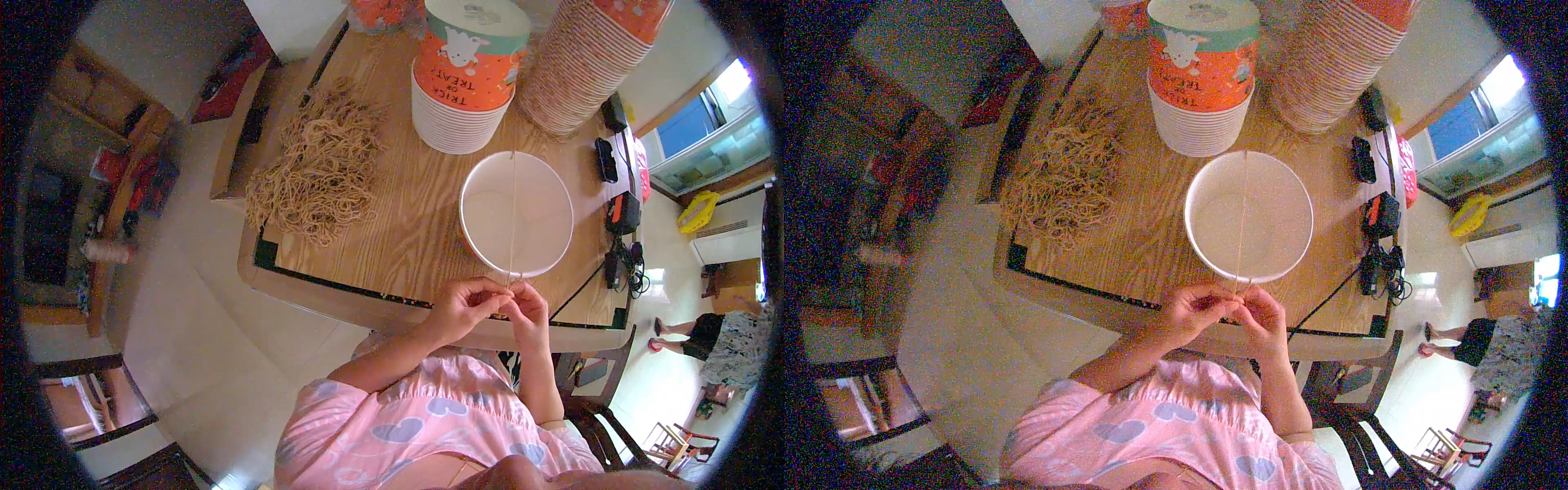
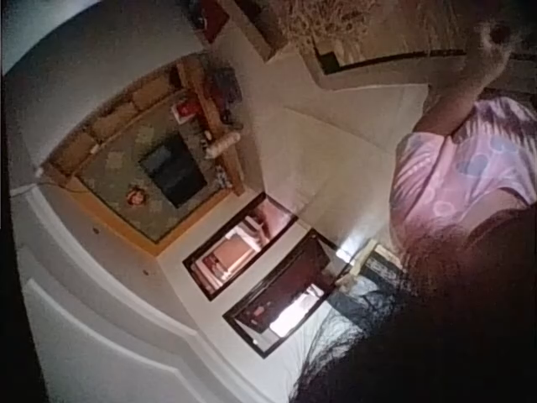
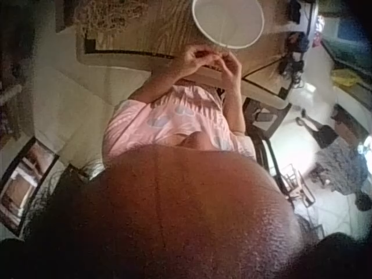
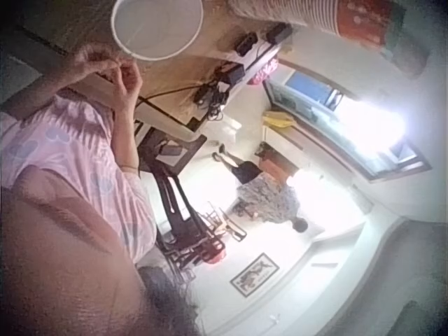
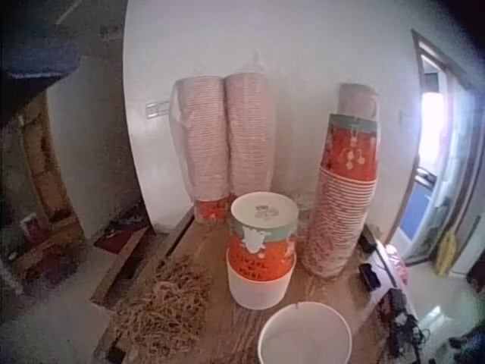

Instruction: Attaching string handles to decorative paper buckets.

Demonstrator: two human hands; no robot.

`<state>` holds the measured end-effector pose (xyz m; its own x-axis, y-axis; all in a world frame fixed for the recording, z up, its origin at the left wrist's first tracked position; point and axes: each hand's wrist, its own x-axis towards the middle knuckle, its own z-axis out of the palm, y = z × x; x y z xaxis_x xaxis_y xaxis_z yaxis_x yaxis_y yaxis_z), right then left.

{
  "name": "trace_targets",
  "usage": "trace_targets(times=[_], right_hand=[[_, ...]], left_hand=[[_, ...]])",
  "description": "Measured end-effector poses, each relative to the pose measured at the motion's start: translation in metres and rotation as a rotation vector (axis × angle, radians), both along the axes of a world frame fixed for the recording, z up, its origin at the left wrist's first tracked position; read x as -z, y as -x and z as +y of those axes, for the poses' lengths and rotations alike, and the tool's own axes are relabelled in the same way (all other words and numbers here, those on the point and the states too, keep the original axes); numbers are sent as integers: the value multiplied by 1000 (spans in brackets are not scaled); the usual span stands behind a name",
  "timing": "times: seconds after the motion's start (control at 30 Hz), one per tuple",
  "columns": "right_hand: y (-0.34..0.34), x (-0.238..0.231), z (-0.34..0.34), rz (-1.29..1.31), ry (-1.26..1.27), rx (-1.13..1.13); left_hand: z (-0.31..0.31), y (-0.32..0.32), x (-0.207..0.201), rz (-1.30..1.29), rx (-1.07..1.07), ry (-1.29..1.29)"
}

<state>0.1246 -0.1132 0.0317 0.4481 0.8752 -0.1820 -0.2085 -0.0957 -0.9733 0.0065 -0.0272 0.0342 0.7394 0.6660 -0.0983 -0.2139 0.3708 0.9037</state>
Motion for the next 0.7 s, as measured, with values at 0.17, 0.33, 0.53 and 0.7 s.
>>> trace_targets(times=[0.17,0.33,0.53,0.7], right_hand=[[-3,-13,-7,-204,-69,306],[5,-29,5,-520,-32,99],[0,-25,-2,-146,-160,136],[5,-22,-5,69,-161,103]], left_hand=[[0,4,-3,93,58,-73],[-7,3,7,164,25,-371],[-10,1,30,0,-211,-227],[5,-7,26,78,147,313]])
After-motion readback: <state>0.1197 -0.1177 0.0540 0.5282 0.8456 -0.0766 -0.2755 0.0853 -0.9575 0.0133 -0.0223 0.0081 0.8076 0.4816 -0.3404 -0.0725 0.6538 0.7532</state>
